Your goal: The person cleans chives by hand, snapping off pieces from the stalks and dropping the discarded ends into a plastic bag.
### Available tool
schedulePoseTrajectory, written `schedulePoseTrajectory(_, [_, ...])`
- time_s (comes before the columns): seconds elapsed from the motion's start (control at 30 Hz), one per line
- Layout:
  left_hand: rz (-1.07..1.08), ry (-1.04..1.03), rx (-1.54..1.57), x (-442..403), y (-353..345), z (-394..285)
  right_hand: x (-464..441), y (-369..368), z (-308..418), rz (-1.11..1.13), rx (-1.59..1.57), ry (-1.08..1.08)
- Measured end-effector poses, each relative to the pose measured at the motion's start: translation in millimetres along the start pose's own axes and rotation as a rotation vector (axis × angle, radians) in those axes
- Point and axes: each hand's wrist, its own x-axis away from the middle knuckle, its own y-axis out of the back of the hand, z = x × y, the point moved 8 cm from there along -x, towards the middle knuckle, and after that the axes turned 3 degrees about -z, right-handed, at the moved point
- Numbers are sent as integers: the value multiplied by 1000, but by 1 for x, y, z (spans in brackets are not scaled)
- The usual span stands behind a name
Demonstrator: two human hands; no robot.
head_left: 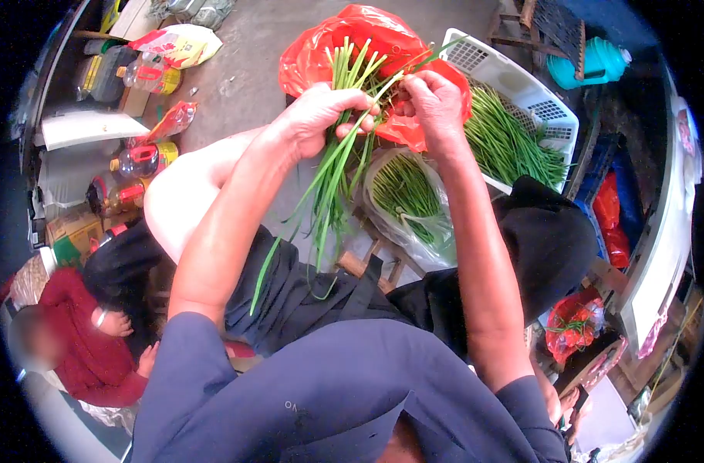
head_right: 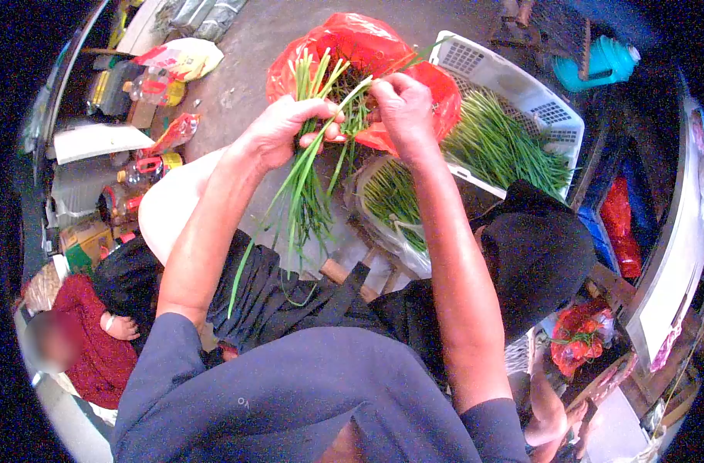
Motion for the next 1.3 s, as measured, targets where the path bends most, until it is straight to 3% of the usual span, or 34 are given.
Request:
schedulePoseTrajectory(0.1, [3, 11, 14, 4, -1, -2, -3, 6, -7, -54, -119, -52])
schedulePoseTrajectory(0.37, [164, 28, 178, 17, -10, -16, -10, 22, -33, -141, 37, -71])
schedulePoseTrajectory(0.5, [156, -15, 194, 16, -11, -19, -5, 9, -31, -110, -11, 18])
schedulePoseTrajectory(0.57, [167, -38, 207, 13, -10, -19, -5, 5, -31, -45, 293, 91])
schedulePoseTrajectory(0.7, [180, -87, 250, 15, -10, -25, -1, 15, -25, -89, 481, 48])
schedulePoseTrajectory(0.83, [185, -105, 232, 12, -5, -25, 7, 25, -31, 7, 323, -69])
schedulePoseTrajectory(0.93, [130, -123, 240, 10, 4, -30, 27, 22, -63, 414, 523, -229])
schedulePoseTrajectory(1.03, [96, -148, 241, 13, 6, -37, 49, 35, -103, 535, 535, -287])
schedulePoseTrajectory(1.07, [114, -145, 282, 13, 6, -38, 51, 39, -118, 557, 670, -223])
schedulePoseTrajectory(1.1, [131, -144, 322, 12, 5, -41, 57, 43, -135, 559, 664, -309])
schedulePoseTrajectory(1.17, [66, -182, 312, 16, 2, -43, 56, 51, -172, 473, 897, -249])
schedulePoseTrajectory(1.3, [-20, -177, 245, 17, 0, -42, 55, 63, -238, 275, 831, -244])
